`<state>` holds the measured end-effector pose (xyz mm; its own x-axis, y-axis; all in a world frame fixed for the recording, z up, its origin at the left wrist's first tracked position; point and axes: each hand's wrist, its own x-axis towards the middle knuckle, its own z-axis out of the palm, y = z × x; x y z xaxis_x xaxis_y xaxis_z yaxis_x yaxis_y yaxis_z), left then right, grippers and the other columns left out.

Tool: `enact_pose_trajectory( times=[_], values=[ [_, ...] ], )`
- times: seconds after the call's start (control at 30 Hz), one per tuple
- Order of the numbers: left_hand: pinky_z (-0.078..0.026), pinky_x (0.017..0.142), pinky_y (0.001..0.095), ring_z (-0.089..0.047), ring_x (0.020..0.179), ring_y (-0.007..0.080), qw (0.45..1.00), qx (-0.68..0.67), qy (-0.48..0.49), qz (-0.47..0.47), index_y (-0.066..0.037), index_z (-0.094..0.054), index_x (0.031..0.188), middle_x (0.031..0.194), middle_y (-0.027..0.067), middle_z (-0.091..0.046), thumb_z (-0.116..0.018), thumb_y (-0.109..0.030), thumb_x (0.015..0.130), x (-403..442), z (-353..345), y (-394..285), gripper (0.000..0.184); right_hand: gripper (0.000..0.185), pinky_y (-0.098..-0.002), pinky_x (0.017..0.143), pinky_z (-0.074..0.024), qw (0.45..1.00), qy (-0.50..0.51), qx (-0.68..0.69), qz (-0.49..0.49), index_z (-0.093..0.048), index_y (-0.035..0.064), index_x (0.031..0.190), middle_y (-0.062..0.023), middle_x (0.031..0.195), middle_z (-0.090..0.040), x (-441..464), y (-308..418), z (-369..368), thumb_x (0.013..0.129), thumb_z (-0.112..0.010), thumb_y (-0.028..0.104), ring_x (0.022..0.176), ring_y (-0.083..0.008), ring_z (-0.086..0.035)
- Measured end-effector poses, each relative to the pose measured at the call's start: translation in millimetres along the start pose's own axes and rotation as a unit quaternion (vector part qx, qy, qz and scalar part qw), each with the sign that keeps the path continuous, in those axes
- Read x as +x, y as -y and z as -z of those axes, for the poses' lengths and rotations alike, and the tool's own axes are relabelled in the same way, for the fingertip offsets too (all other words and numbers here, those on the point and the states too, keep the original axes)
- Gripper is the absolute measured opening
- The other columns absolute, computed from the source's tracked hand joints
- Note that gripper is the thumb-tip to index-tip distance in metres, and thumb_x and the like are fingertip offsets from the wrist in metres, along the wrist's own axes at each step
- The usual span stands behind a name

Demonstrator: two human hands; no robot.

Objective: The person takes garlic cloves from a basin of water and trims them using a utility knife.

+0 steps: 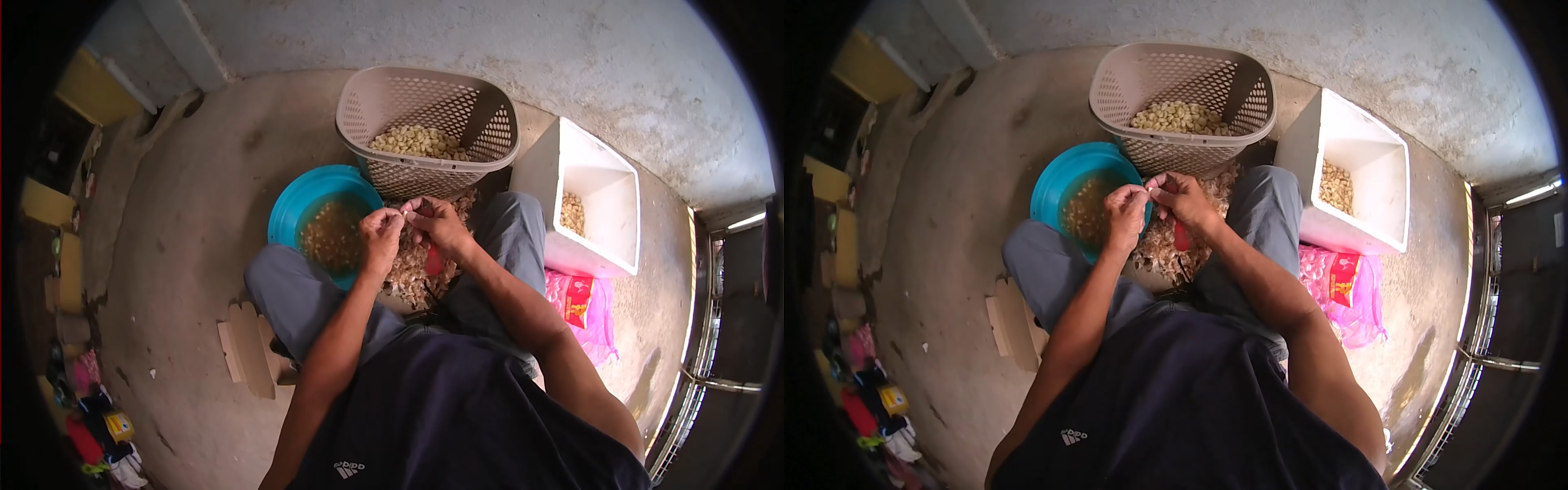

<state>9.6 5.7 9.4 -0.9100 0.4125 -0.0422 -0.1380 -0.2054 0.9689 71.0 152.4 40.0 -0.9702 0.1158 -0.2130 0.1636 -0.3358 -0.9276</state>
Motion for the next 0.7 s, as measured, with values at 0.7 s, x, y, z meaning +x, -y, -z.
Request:
enact_pose_trajectory(
  times=[0.7],
  values=[
    [-0.031, 0.037, 0.0224, -0.042, 0.043, 0.0043, 0.997, -0.036, -0.044, 0.06, 0.001, -0.067, 0.082, 0.063, -0.0021, -0.054, -0.064, -0.007, 0.091, -3.3, -4.3, -8.5, 0.012, 0.022, -0.0255, 0.041, -0.0434, 0.998, -0.059, 0.015, -0.002, -0.062, 0.0011, 0.097, -0.0052, 0.067, -0.062, 6.5, 13.5, 2.4, 0.104, -0.058, 0.022, 0.05, -0.0119, -0.057]
  ],
)
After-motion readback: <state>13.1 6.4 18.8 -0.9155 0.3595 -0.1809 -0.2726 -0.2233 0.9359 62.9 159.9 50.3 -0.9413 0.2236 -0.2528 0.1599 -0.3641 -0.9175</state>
